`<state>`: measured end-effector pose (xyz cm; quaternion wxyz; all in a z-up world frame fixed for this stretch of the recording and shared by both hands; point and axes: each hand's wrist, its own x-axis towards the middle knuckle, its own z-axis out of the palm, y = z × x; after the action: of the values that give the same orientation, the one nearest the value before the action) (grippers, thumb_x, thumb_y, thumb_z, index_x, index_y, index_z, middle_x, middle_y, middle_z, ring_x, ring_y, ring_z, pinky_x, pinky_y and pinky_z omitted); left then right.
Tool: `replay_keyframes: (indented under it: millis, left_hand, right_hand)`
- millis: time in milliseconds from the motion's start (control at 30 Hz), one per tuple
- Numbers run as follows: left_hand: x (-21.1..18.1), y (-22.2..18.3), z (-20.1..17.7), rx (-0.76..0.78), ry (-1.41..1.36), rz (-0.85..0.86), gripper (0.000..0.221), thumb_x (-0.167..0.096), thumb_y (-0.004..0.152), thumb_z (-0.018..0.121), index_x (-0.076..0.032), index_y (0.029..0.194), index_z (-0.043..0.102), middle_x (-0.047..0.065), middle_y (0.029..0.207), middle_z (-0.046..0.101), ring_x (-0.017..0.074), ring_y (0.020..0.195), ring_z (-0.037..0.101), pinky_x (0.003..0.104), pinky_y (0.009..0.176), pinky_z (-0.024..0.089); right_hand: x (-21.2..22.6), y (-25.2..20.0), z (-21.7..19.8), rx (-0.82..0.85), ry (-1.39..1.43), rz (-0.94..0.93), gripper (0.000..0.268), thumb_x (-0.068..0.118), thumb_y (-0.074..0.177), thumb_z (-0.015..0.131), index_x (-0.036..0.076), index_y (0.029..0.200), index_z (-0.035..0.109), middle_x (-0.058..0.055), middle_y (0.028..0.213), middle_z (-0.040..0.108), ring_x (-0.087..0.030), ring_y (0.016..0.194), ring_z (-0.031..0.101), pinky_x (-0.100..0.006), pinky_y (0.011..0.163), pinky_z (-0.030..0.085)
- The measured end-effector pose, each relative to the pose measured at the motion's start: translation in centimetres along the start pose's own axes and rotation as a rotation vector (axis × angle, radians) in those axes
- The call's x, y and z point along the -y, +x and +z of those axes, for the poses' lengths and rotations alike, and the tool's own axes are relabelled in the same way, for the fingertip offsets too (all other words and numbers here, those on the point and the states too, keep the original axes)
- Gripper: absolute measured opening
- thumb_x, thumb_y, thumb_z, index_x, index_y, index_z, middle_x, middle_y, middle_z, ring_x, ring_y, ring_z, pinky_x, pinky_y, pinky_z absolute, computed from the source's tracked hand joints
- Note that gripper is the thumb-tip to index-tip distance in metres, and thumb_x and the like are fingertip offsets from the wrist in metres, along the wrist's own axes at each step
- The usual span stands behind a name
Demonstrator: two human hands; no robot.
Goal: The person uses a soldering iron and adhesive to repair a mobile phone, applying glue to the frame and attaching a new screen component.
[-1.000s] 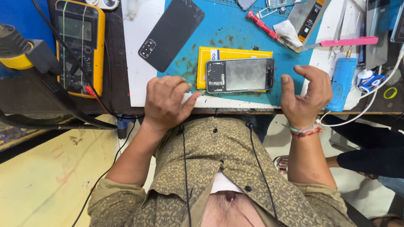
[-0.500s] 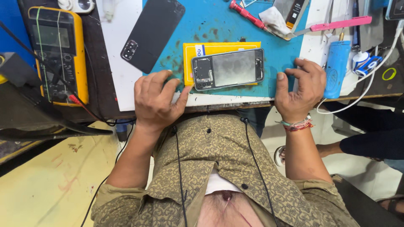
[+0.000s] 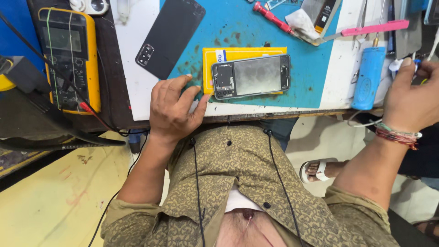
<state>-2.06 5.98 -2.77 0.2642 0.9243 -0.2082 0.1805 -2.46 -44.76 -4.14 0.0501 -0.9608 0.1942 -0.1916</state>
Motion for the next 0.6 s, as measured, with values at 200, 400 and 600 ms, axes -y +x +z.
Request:
replay_keyframes:
  millis: [200,400,600]
  left_hand:
    - [0.0,-0.3,-0.2,-0.007,-0.057,-0.068,0.022,-0.020,0.090,0.084,-0.006,0.102,0.072,0.011,0.123,0.064,0.0303,0.108,0.063,0.042,0.096,0.049]
    - [0.3,-0.5,-0.2,-0.014,-0.109,-0.065,0.022,-0.018,0.092,0.084,-0.005,0.104,0.072,0.011,0.123,0.063,0.0307,0.110,0.064,0.043,0.097,0.049]
    - [-0.5,-0.3,-0.6,-0.212,-0.238,-0.137,0.014,-0.014,0.095,0.081,-0.008,0.105,0.072,0.009,0.118,0.066,0.0282,0.107,0.064,0.041,0.094,0.053]
  right_hand:
    - [-3.7,-0.2,1.8,0.088,0.169,0.017,0.025,0.020,0.105,0.061,0.003,0.117,0.074,-0.011,0.104,0.077,-0.024,0.090,0.073,-0.037,0.079,0.056]
    - [-3.3,-1.1,1.9,0.042,0.250,-0.081,0.027,0.013,0.102,0.063,-0.006,0.120,0.073,-0.013,0.102,0.076,-0.021,0.086,0.073,-0.034,0.075,0.056]
    - [-0.1,-0.5,-0.3,-0.151,0.113,0.035,0.023,0.005,0.113,0.060,-0.013,0.103,0.071,-0.018,0.091,0.074,-0.030,0.077,0.064,-0.040,0.070,0.047]
